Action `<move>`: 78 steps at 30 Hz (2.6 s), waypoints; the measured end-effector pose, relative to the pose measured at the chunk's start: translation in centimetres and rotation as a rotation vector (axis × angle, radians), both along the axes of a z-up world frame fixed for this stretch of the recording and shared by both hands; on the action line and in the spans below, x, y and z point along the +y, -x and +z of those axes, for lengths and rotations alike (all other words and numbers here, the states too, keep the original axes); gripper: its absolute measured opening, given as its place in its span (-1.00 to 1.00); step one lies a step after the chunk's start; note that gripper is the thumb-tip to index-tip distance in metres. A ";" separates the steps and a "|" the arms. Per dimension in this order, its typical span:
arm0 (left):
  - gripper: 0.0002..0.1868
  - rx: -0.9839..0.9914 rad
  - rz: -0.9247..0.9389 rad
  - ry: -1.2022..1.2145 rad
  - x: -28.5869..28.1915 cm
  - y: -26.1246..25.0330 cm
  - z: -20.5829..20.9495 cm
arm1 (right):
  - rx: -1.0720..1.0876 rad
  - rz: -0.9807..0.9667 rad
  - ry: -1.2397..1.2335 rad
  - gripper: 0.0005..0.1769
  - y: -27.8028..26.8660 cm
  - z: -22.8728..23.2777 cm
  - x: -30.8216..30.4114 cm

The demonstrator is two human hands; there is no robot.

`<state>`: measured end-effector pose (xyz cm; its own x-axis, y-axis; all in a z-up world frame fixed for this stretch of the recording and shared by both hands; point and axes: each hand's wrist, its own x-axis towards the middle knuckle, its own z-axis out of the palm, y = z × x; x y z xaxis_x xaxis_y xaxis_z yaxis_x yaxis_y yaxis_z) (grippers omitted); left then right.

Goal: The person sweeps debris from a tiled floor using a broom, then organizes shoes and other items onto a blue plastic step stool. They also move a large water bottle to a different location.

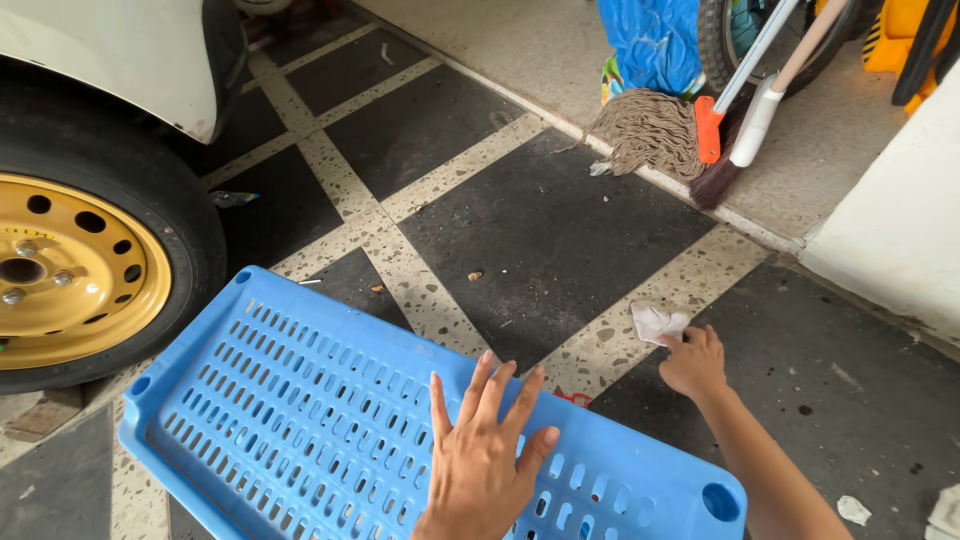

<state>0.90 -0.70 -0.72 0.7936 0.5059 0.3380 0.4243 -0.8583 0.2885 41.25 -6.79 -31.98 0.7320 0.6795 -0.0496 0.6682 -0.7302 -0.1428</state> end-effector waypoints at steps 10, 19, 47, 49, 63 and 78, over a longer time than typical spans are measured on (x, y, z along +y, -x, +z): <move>-0.38 0.023 0.035 -0.006 -0.5 0.1 0.4 | 0.383 0.121 -0.341 -0.60 -2.7 8.6 -1.4; -0.29 0.209 0.136 -0.055 -3.5 -2.4 4.2 | 0.432 0.169 -0.085 -0.45 -3.1 22.2 -20.8; -0.71 0.584 -0.936 -0.299 -40.3 -15.4 5.2 | -0.140 -0.841 -0.415 -0.55 20.2 38.9 -87.6; -0.51 0.602 -0.904 -0.376 -39.9 -15.4 5.4 | -0.040 -1.097 -0.665 -0.67 19.2 39.4 -92.8; -0.49 0.451 -0.704 -0.326 -32.8 -15.0 6.1 | -0.558 -0.446 -0.146 -0.69 10.1 37.0 -78.3; -0.13 0.573 -0.596 0.009 -29.3 -18.0 24.0 | -0.397 -0.345 0.446 -0.01 6.0 53.1 -65.1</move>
